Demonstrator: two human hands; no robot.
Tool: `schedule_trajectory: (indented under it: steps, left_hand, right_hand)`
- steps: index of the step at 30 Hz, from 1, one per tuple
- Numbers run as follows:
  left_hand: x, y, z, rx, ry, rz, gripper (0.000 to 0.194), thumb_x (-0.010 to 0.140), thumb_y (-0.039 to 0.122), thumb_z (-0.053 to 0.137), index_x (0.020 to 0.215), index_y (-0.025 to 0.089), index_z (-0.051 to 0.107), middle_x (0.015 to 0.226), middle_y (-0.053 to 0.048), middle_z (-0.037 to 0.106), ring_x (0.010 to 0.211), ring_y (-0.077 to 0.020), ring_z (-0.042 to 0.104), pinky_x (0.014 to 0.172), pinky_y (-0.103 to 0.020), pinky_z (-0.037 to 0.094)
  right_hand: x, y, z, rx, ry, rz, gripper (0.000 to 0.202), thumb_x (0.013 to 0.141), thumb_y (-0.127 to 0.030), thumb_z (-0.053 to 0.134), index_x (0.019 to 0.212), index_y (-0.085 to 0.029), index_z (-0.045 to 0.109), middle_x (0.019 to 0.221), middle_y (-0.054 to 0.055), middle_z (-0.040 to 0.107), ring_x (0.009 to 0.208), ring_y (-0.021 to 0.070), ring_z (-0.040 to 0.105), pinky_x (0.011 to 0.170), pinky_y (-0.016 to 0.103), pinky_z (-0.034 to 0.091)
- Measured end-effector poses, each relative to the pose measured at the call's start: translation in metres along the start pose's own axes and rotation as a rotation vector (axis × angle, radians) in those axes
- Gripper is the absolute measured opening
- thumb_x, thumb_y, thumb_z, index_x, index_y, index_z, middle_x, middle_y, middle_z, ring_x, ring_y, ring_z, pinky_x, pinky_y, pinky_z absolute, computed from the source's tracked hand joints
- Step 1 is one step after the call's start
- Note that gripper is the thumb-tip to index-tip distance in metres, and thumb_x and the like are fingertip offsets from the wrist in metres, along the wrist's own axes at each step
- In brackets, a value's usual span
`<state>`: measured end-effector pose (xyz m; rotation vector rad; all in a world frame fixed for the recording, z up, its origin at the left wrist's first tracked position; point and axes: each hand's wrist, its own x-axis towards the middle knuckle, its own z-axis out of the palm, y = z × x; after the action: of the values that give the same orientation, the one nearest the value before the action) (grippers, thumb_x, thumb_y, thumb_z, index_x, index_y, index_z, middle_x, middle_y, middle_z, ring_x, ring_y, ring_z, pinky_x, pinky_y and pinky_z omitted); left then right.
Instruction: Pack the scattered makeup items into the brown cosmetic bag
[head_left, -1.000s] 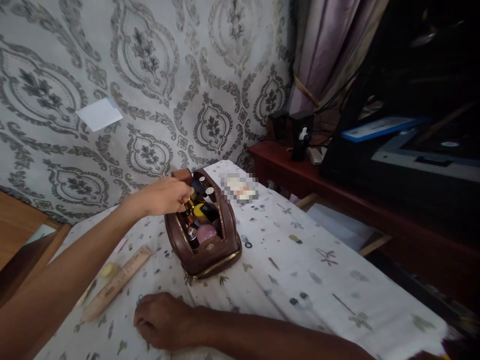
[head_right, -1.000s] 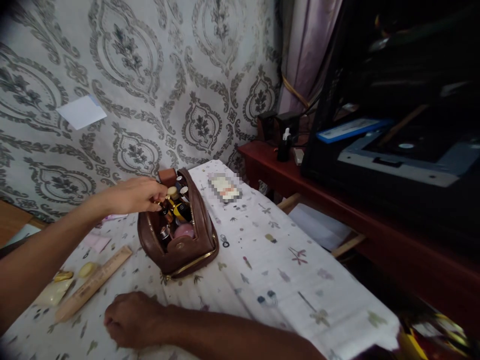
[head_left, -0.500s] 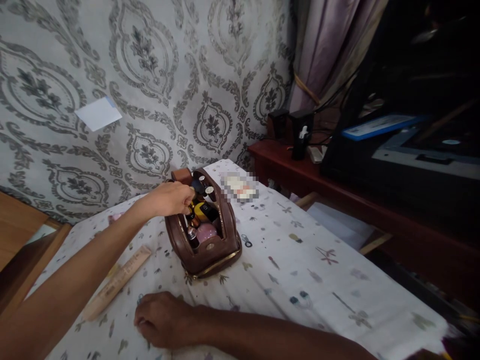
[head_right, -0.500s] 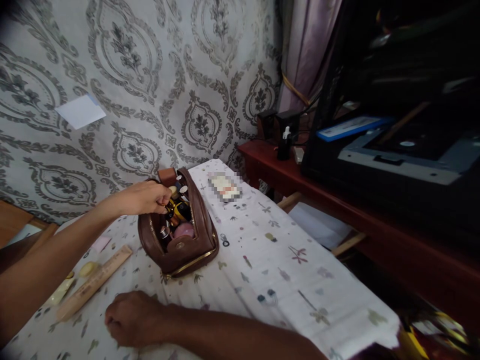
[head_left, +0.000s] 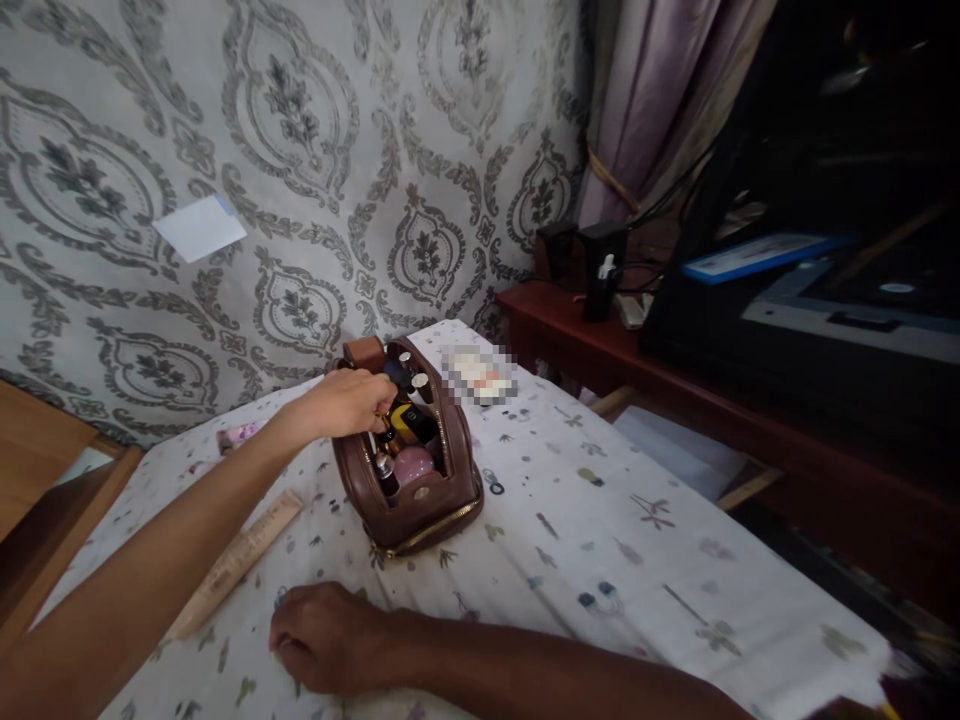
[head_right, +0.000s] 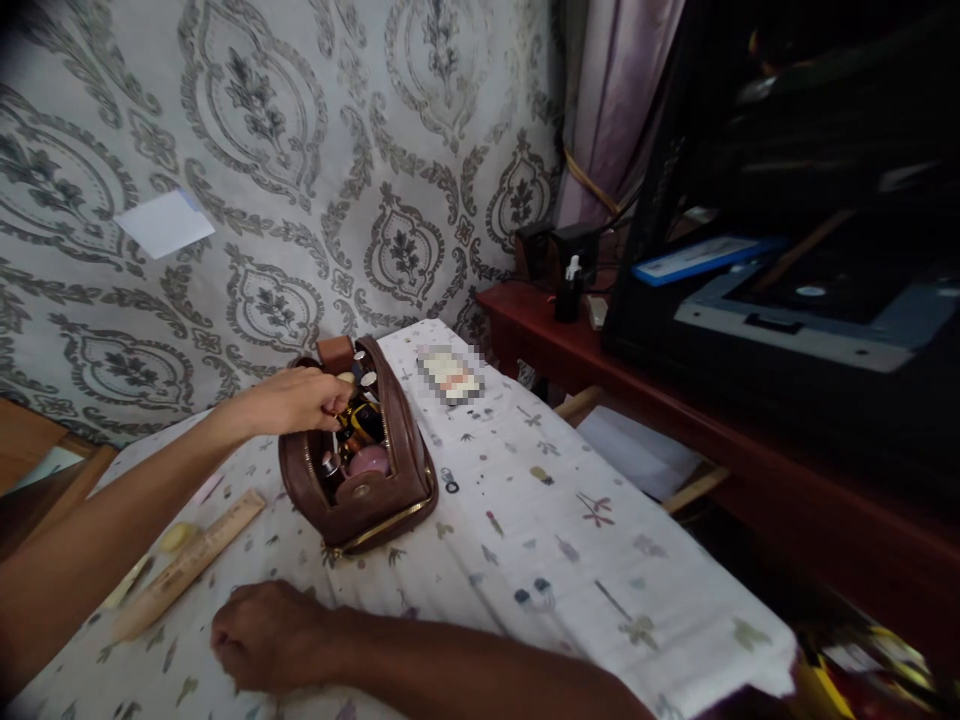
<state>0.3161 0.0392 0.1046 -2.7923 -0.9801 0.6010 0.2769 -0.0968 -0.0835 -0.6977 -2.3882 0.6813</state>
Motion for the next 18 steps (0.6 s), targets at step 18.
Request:
schedule_trajectory:
  steps: [18]
  left_hand:
    - [0.001, -0.012, 0.001, -0.137, -0.030, 0.055, 0.023, 0.076, 0.030, 0.072, 0.098, 0.023, 0.067, 0.085, 0.002, 0.072, 0.077, -0.0170, 0.065, 0.061, -0.024, 0.038]
  right_hand:
    - [0.001, 0.002, 0.003, 0.040, 0.012, 0.023, 0.012, 0.088, -0.014, 0.055, 0.092, -0.014, 0.066, 0.097, 0.005, 0.072, 0.094, 0.0155, 0.063, 0.087, 0.019, 0.045]
